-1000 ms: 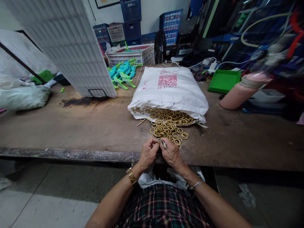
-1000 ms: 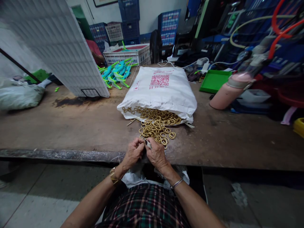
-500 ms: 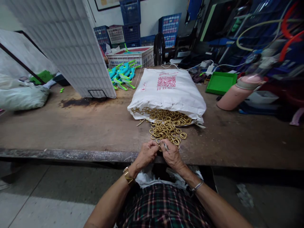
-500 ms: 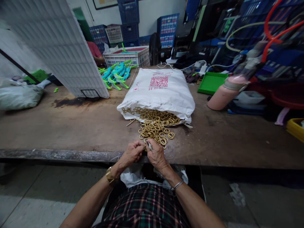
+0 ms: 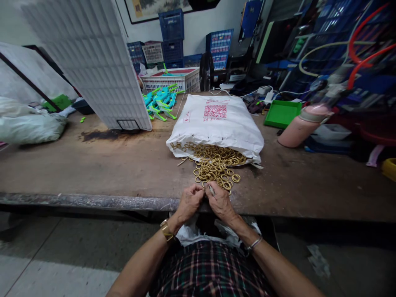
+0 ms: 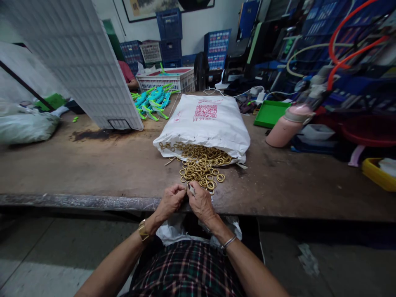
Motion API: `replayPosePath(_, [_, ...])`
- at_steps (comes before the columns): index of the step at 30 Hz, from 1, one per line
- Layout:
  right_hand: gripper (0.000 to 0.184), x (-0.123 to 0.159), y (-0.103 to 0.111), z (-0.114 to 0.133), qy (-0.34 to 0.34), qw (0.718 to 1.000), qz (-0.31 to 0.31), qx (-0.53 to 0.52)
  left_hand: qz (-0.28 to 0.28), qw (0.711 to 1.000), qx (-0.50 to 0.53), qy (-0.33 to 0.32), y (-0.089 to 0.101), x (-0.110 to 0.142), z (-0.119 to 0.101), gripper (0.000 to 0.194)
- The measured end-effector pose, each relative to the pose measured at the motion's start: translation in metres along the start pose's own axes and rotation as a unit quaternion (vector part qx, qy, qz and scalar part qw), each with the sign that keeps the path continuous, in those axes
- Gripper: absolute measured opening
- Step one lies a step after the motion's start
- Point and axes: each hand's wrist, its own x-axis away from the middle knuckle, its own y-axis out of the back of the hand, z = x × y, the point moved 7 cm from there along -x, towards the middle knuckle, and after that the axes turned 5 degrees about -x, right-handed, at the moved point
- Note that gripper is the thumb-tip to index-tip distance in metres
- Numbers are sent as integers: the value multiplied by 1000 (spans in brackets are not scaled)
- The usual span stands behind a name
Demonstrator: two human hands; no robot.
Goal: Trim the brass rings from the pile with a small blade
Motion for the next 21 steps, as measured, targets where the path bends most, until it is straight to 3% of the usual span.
replayPosePath(5, [29,-4,-1,4,-30,998,53,4,-77,983,-127,-112,6,9,-14,14])
replayPosePath(10, [31,-7,-1,2,-51,995,70,-40,-79,970,-170,-157,3,13,-15,15])
replayPosePath(14, [32,-9,0,-5,-71,994,56,-55,-71,980,-138,-127,3,7,-11,12])
replayPosePath(21, [37,-15,1,-13,-79,994,44,-66,4,1000,12,-28,-3,-7,-2,6])
